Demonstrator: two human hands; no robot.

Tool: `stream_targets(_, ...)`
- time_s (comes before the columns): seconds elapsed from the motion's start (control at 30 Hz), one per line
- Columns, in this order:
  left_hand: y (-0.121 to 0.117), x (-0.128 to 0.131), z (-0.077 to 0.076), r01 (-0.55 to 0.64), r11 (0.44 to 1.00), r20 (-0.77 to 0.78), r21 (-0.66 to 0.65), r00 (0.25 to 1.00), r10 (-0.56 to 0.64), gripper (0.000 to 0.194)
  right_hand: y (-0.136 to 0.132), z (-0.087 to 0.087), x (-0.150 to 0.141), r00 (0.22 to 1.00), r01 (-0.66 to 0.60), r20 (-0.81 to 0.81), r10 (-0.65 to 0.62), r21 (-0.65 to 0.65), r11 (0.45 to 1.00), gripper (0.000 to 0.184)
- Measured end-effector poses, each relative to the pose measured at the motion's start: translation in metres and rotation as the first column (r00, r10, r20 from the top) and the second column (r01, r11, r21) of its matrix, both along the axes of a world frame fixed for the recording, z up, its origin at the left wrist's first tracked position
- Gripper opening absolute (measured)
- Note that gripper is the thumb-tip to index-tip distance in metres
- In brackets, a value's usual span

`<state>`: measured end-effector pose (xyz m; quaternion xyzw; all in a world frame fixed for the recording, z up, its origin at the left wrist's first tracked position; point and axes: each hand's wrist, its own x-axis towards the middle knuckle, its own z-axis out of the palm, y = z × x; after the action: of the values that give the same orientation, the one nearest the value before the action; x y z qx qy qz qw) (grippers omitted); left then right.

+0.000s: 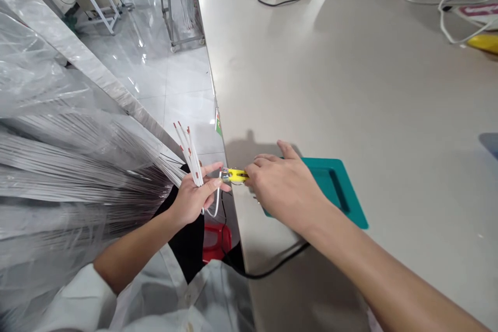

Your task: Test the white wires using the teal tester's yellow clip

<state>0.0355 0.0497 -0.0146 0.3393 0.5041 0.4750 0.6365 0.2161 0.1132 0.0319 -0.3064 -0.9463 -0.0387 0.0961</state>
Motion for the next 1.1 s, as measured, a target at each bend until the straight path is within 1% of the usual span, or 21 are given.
stream_targets(0.13,0.001,0.0,0.001,0.033,0.999,-0.055,-0.027,0.998,-0.035,0.054,0.002,-0.001,0.001,1.0,0.0,-0.024,-0.001,-0.031,1.0,0.026)
stream_targets(0.23,0.001,0.0,0.002,0.057,0.998,-0.067,-0.033,0.996,-0.059,0.053,0.001,0.0,0.001,1.0,-0.008,0.017,0.008,-0.006,1.0,0.028)
stream_targets(0.3,0.001,0.0,0.002,0.067,0.997,-0.07,-0.039,0.995,-0.07,0.053,0.0,0.001,0.001,0.999,0.007,0.034,-0.007,-0.013,1.0,0.028)
stream_targets(0.4,0.0,0.0,0.002,0.063,0.997,-0.084,-0.04,0.994,-0.067,0.051,-0.003,0.0,0.0,0.998,0.06,0.022,-0.059,-0.026,0.998,0.026)
stream_targets(0.47,0.0,0.0,0.002,0.05,0.998,-0.095,-0.033,0.994,-0.052,0.05,-0.004,-0.002,0.0,0.997,0.079,0.026,-0.079,-0.007,0.997,0.032)
stream_targets(0.57,-0.001,0.0,0.002,0.044,0.999,-0.102,-0.027,0.994,-0.046,0.05,-0.005,-0.005,0.0,0.996,0.075,0.055,-0.076,0.022,0.997,0.04)
stream_targets(0.83,-0.004,-0.005,0.005,0.055,0.997,-0.093,-0.048,0.994,-0.06,0.05,-0.008,-0.004,-0.001,0.996,0.082,0.045,-0.083,0.016,0.996,0.041)
stream_targets(0.93,-0.008,-0.008,0.005,0.038,0.998,-0.09,-0.048,0.995,-0.042,0.049,-0.008,-0.002,-0.001,0.995,0.098,-0.007,-0.098,-0.004,0.995,0.044)
stream_targets(1.03,-0.014,-0.013,0.007,-0.013,0.999,-0.074,-0.051,0.997,0.009,0.049,-0.013,0.003,-0.002,0.993,0.062,-0.104,-0.061,0.002,0.998,0.054)
stream_targets(1.1,-0.018,-0.016,0.01,-0.039,0.998,-0.057,-0.055,0.998,0.036,0.039,-0.022,0.006,-0.007,0.975,0.023,-0.223,-0.024,-0.007,1.0,0.048)
